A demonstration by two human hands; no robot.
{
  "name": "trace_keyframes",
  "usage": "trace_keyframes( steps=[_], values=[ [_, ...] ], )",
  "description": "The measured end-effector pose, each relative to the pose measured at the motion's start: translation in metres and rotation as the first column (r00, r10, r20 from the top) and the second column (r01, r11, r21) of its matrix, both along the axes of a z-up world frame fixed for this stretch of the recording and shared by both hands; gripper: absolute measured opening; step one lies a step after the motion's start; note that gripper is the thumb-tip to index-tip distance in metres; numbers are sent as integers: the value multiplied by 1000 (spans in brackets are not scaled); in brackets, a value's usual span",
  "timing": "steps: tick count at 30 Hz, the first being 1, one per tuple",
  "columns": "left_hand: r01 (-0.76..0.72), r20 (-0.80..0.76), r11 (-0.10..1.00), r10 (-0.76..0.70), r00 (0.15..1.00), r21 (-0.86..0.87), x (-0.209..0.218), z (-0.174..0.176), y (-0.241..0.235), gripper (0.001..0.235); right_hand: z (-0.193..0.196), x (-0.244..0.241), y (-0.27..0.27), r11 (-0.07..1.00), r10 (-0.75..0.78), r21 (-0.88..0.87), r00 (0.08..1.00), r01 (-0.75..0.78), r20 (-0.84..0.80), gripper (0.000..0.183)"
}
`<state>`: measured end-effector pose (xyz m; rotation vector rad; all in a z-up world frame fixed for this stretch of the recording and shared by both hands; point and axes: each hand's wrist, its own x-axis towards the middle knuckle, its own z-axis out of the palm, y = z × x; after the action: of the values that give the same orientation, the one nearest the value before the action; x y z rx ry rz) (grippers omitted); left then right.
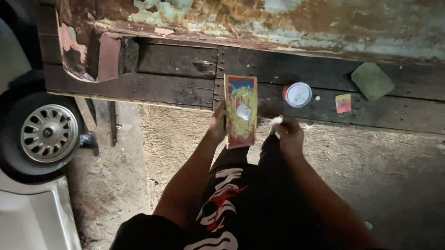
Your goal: The person uses a small scraper to spread yellow paint on a rectangular board. They then pour a white liquid from a red can onto the board and use a small white tube to add more white substance. Finally, they mix the substances together on the board with the scraper.
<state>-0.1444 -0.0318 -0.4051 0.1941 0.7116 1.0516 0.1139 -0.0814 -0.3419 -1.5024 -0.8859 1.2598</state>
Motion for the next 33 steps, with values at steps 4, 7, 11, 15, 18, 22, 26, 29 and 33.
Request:
trace_keyframes(
  steps=[4, 7, 11, 15, 18, 22, 26, 29, 33],
  values=[
    [32, -101, 999, -34, 994, -16, 0, 1, 25, 67, -25, -9, 13, 993, -110, -43, 994, 110, 7, 15],
    [51, -158, 982, -81, 984, -181, 10, -9, 52, 65, -26, -14, 30, 972, -216, -99, 976, 215, 2, 20],
    [155, -376, 985, -174, 910, -82, 10, -21, 57, 64, -15, -16, 41, 993, -118, -14, 983, 121, 142, 18],
    [97, -343, 987, -47, 938, 129, 12, -29, 58, 62, -10, -21, 48, 991, -92, -66, 960, 113, 263, 19],
    [135, -598, 975, -1, 802, 179, 16, -34, 57, 57, -11, -26, 52, 987, -140, -66, 985, 147, 101, 22],
    [145, -767, 913, 224, 602, 381, 17, -35, 55, 51, -13, -33, 57, 995, -97, 40, 982, 92, 159, 20],
    [331, -935, 899, 186, 302, 286, 10, -30, 51, 66, -16, -32, 55, 997, -78, -16, 988, 81, 137, 23],
    [320, -928, 904, 177, 327, 285, 5, -22, 50, 67, -23, -30, 54, 999, -53, -1, 992, 53, 111, 21],
    [262, -913, 914, 207, 351, 308, 1, -7, 48, 66, -40, -23, 56, 993, -74, -85, 991, 83, 107, 20]
  ],
)
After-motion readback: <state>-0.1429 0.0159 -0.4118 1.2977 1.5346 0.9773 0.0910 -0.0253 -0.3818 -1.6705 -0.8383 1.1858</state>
